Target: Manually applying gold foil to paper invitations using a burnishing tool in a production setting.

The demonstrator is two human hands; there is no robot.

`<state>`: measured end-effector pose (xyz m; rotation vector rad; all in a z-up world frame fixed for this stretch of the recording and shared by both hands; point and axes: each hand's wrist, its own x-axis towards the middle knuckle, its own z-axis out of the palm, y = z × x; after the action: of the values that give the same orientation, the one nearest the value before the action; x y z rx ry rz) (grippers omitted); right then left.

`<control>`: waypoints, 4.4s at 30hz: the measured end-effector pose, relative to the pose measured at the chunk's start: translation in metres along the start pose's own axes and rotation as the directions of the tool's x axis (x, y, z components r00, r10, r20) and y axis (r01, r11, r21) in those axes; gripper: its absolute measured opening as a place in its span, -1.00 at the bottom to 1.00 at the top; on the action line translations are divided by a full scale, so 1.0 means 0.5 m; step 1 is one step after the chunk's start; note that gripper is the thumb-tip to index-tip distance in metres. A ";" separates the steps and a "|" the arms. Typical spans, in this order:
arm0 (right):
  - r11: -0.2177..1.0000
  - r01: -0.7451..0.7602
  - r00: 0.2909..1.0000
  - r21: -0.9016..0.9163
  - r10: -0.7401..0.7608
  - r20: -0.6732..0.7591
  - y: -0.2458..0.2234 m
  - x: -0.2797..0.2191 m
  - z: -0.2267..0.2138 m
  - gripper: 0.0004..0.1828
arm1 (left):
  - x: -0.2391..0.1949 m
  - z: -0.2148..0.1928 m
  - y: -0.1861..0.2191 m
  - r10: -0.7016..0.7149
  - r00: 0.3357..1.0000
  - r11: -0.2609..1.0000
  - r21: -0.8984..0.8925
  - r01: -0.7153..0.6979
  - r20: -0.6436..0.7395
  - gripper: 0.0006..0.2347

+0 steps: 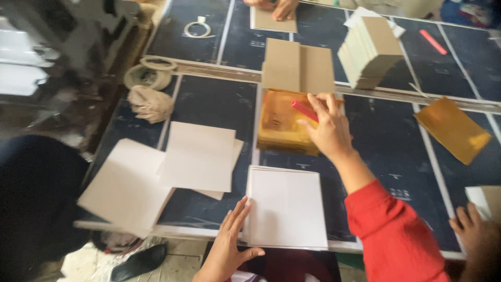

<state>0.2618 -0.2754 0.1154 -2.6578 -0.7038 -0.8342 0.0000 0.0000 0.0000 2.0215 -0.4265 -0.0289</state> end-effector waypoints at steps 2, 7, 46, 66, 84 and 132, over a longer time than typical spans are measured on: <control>0.999 0.043 0.999 -0.008 -0.043 0.007 0.013 0.008 0.011 -0.30 | -0.016 -0.033 0.011 0.018 0.995 1.000 0.025 -0.016 -0.096 -0.27; 0.990 0.142 0.986 -0.028 -0.143 -0.088 0.021 0.021 0.020 -0.44 | -0.030 -0.151 -0.010 0.059 0.921 0.989 0.149 -0.001 -0.386 -0.65; 0.972 0.158 0.829 0.175 -0.227 0.511 -0.475 -0.223 0.095 -0.34 | 0.137 -0.304 -0.125 0.281 0.958 0.427 0.888 -0.169 0.048 -0.87; 0.735 -0.225 0.963 0.639 0.267 0.032 -0.444 -0.084 -0.057 -0.77 | 0.186 -0.410 0.163 0.018 0.596 0.985 -0.088 -0.148 -0.803 -0.94; 0.624 -0.635 0.733 0.456 0.672 0.102 -0.200 -0.338 -0.224 -0.86 | 0.126 -0.100 0.164 -0.129 0.864 0.983 0.049 0.174 -0.487 -0.70; 0.414 -0.773 0.604 0.481 0.711 0.359 -0.116 -0.500 -0.095 -0.68 | 0.049 0.037 0.023 -0.393 0.867 0.915 -0.225 0.335 -0.305 -0.94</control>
<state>0.0303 -0.3368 0.0114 -2.0415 0.2527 -0.1475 0.0161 -0.0283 0.0049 1.8668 0.1832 0.0553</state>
